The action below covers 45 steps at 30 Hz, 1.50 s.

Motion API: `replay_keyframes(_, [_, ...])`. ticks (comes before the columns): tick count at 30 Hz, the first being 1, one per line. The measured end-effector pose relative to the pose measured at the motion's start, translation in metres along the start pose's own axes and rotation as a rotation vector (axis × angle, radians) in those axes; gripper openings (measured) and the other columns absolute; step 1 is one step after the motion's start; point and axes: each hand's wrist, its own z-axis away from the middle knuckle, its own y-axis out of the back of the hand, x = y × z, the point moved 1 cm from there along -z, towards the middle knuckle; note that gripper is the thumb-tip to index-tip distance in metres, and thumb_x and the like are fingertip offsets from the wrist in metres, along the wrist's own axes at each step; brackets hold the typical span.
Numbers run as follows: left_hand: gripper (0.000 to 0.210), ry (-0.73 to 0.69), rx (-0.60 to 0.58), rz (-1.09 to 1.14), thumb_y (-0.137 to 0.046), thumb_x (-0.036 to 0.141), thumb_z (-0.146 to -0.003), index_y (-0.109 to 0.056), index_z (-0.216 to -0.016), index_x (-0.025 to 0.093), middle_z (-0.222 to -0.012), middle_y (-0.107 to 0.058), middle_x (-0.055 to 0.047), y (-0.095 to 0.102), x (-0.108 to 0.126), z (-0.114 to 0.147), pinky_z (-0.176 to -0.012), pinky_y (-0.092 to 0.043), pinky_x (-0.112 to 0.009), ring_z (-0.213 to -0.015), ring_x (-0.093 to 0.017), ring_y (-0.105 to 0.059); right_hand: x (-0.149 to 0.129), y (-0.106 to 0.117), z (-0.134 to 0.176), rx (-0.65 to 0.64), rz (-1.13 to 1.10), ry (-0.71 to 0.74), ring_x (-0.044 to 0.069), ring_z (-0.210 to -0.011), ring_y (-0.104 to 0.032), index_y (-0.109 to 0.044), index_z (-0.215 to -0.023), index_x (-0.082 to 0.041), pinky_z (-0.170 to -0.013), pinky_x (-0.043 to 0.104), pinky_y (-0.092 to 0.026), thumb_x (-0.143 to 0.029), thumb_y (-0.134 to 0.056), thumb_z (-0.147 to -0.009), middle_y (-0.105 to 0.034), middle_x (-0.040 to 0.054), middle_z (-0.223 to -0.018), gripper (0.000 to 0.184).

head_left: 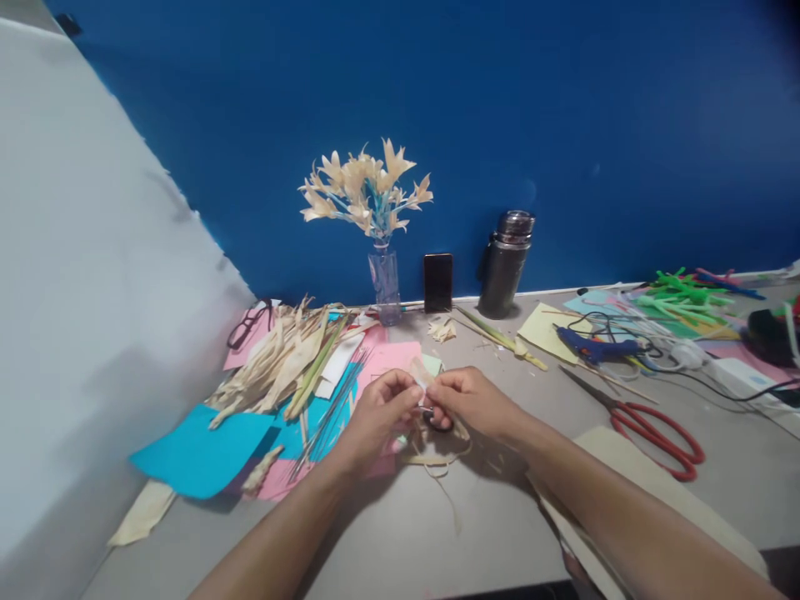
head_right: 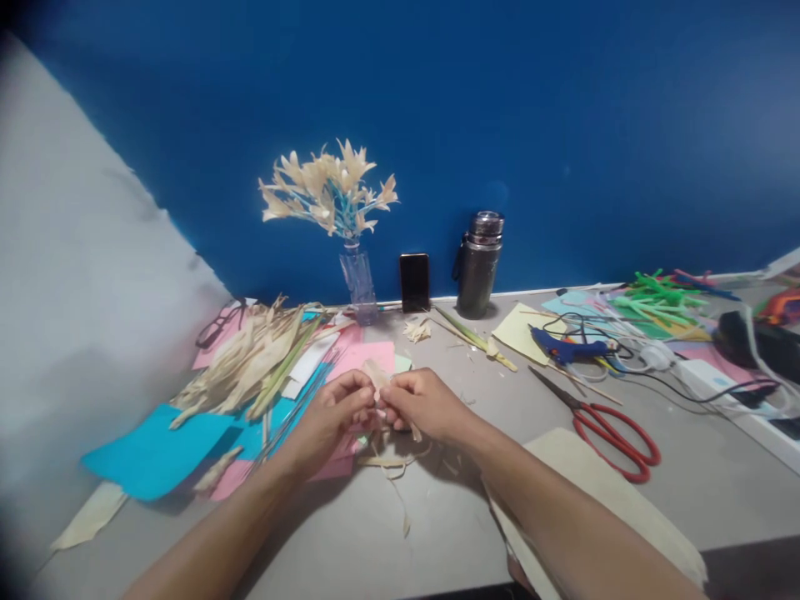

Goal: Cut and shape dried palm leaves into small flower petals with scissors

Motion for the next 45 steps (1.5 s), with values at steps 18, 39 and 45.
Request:
replay_keyframes(18, [0.033,0.159,-0.298,0.262,-0.08,0.038,-0.069,-0.057,-0.073,0.015,-0.058,-0.057,0.0,-0.002,-0.007,0.006,-0.057,-0.041,-0.024,-0.053,-0.011,-0.051,-0.013,0.007,0.01,-0.33,-0.034,0.075,0.017,-0.075,-0.067,-0.061,-0.073,-0.015,-0.065,0.026,-0.048,-0.037,-0.071,-0.081,-0.075,0.0073,-0.083,0.025])
replay_keyframes(39, [0.029,0.16,-0.458,0.498,-0.073,0.035,-0.073,-0.051,-0.072,0.015,-0.07,-0.065,-0.007,-0.009,-0.014,0.011,-0.068,-0.048,-0.034,-0.065,-0.021,-0.064,-0.009,0.027,0.01,-0.606,-0.182,0.073,0.021,-0.078,-0.069,-0.063,-0.071,-0.012,-0.067,0.03,-0.048,-0.027,-0.073,-0.079,-0.075,0.0108,-0.084,0.02])
replay_keyframes(45, [0.039,0.171,-0.295,0.305,-0.077,0.046,-0.069,-0.057,-0.079,0.014,-0.071,-0.066,-0.007,-0.01,-0.013,0.01,-0.065,-0.049,-0.031,-0.064,-0.018,-0.063,-0.007,0.025,0.007,-0.512,-0.082,0.032,0.018,-0.077,-0.066,-0.066,-0.073,-0.012,-0.069,0.027,-0.049,-0.029,-0.074,-0.079,-0.073,0.0071,-0.081,0.02])
